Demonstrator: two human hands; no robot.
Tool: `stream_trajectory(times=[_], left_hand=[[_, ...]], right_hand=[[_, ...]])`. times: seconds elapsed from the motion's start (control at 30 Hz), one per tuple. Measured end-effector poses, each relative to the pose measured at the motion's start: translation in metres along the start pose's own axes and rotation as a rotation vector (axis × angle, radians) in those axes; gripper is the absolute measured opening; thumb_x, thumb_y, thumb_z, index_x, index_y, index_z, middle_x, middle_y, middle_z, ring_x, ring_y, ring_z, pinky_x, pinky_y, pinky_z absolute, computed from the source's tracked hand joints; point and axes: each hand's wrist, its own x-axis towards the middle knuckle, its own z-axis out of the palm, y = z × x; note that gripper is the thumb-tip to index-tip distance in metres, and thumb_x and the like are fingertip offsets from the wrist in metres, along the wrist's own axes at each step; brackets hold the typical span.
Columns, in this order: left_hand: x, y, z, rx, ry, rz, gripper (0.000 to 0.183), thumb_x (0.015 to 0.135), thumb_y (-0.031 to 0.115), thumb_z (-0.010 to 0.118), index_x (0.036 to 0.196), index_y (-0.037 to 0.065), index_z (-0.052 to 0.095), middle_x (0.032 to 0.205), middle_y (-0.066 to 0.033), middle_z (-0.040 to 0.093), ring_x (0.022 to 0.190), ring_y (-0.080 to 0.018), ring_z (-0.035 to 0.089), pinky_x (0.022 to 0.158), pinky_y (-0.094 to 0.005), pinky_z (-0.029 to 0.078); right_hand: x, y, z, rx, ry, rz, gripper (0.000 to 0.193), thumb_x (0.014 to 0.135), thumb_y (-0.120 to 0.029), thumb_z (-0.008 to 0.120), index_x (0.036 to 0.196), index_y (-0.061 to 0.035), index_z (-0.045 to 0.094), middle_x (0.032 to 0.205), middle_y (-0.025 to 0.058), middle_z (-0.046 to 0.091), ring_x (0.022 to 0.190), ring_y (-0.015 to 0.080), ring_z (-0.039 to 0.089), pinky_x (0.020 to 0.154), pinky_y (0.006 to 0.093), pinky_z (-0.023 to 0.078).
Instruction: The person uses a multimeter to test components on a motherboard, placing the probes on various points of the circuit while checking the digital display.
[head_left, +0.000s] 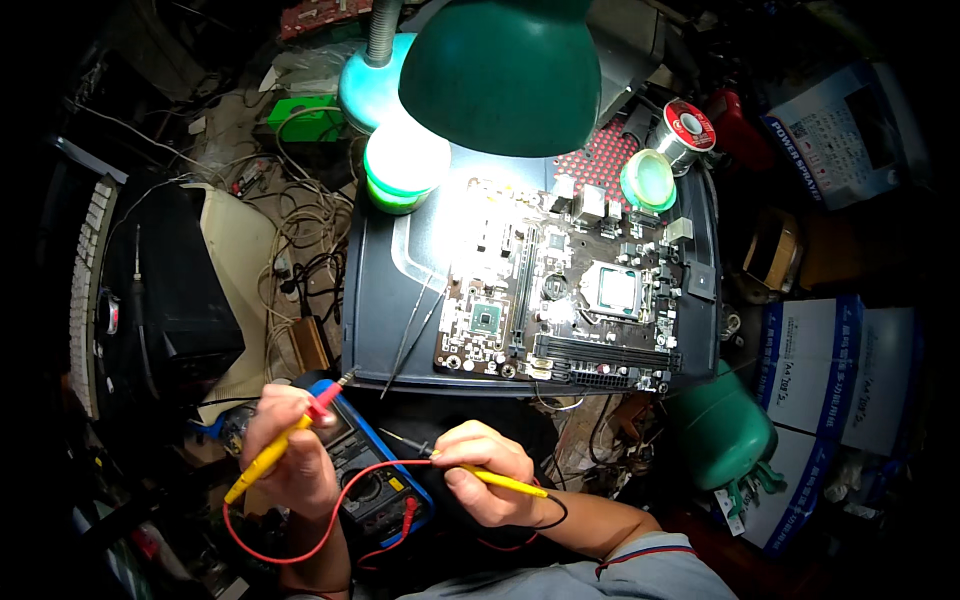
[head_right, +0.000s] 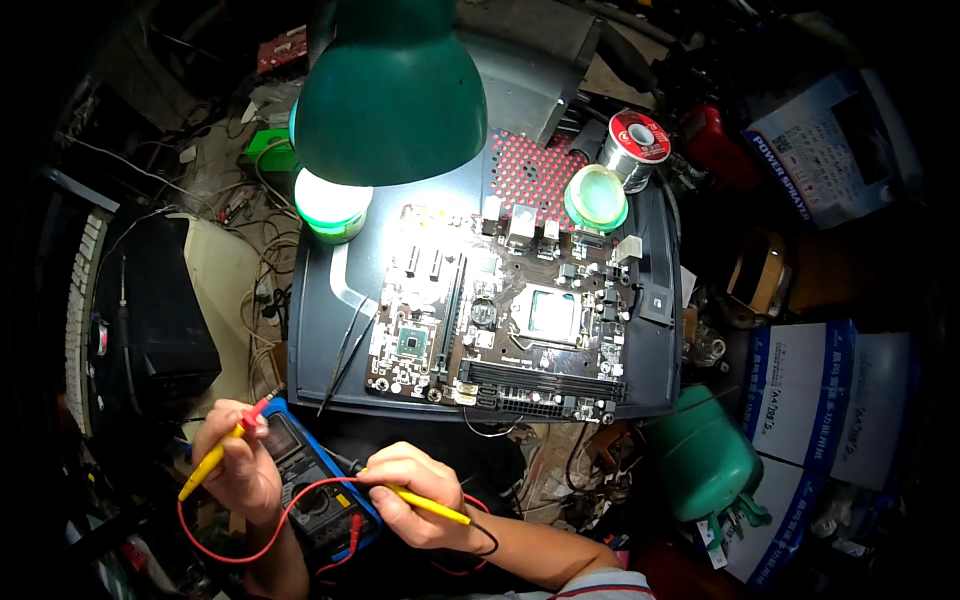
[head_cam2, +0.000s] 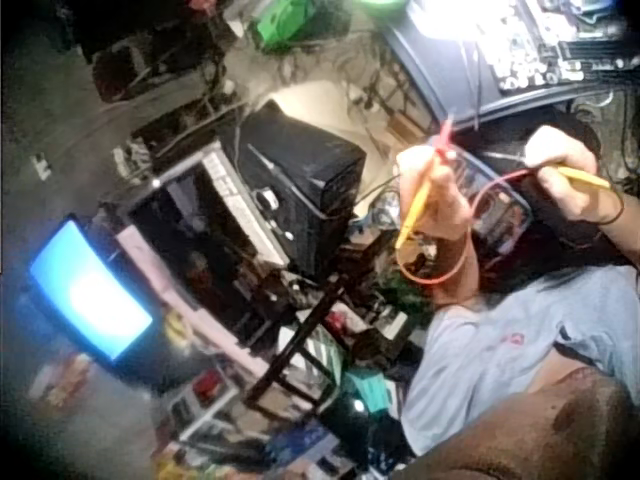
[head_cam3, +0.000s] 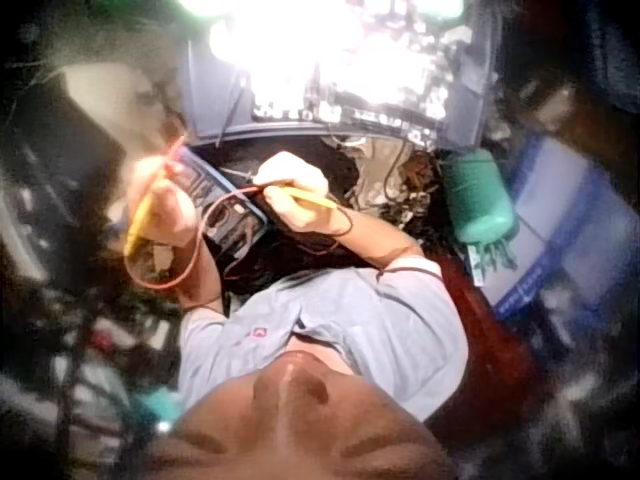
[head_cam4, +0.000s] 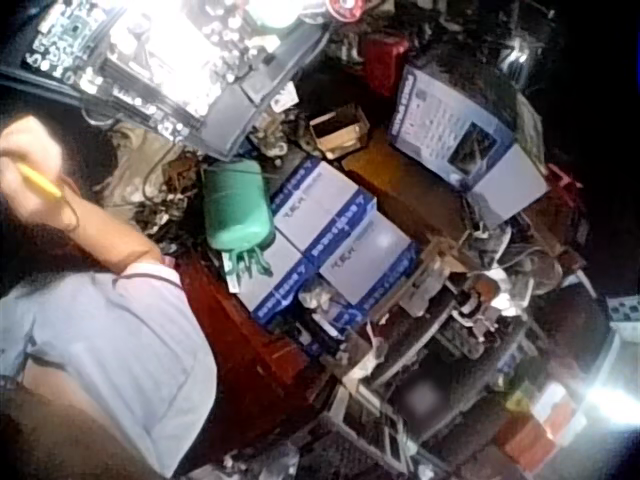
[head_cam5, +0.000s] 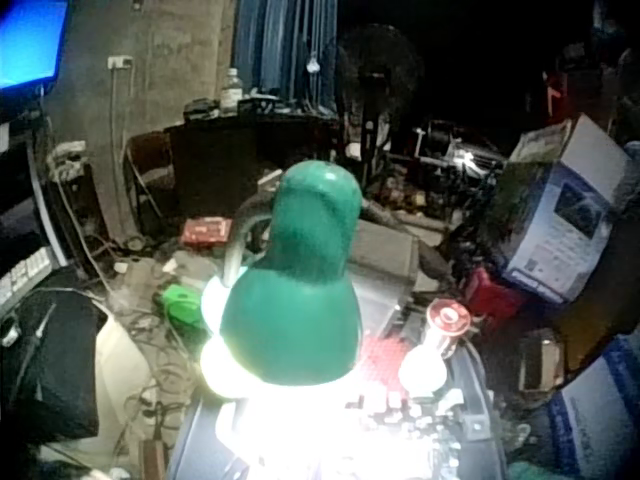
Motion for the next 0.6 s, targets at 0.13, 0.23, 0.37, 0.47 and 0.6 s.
stream_trajectory(times=[0.13,0.23,0.37,0.47,0.6], left_hand=[[-0.007,-0.008,-0.011,-0.124,0.167,-0.099,0.026,0.096,0.017,0.062,0.112,-0.004,0.06,0.093,-0.0134,0.058,0.079,-0.0175,0.05,0.069,-0.0288,0.042],[-0.006,-0.007,-0.012,-0.162,0.096,-0.054,0.025,0.102,0.015,0.053,0.119,-0.002,0.059,0.104,-0.012,0.058,0.085,-0.0167,0.05,0.074,-0.0287,0.043],[-0.006,-0.009,-0.012,-0.15,0.068,-0.045,0.024,0.102,0.015,0.052,0.118,-0.002,0.059,0.107,-0.0124,0.058,0.085,-0.0165,0.05,0.075,-0.0286,0.043],[-0.005,-0.013,-0.013,-0.119,0.049,-0.036,0.024,0.101,0.015,0.053,0.117,-0.002,0.059,0.101,-0.0123,0.057,0.083,-0.0164,0.049,0.072,-0.0279,0.042],[-0.003,-0.017,-0.013,-0.138,0.05,-0.053,0.024,0.101,0.016,0.053,0.116,-0.002,0.059,0.099,-0.0115,0.056,0.082,-0.0161,0.049,0.071,-0.028,0.042]], right_hand=[[0.004,0.008,0.005,-0.056,-0.059,-0.031,0.019,0.086,0.003,0.063,0.105,0.0037,0.065,0.093,0.0159,0.064,0.076,0.0238,0.064,0.067,0.0306,0.052],[0.003,0.008,0.005,-0.06,-0.103,-0.003,0.021,0.085,0.004,0.064,0.106,0.0034,0.066,0.092,0.016,0.065,0.076,0.0234,0.064,0.067,0.0303,0.052],[0.002,0.006,0.004,-0.054,-0.106,-0.006,0.024,0.083,0.006,0.064,0.106,0.0031,0.066,0.092,0.0151,0.065,0.076,0.0228,0.064,0.067,0.0299,0.052],[0.002,0.006,0.005,-0.04,-0.091,0.0,0.023,0.082,0.007,0.063,0.105,0.0031,0.066,0.092,0.0149,0.065,0.075,0.0228,0.064,0.066,0.03,0.052],[0.005,0.009,0.007,-0.056,-0.079,-0.002,0.022,0.083,0.006,0.064,0.104,0.0032,0.066,0.09,0.0145,0.065,0.073,0.023,0.064,0.064,0.0301,0.052]])
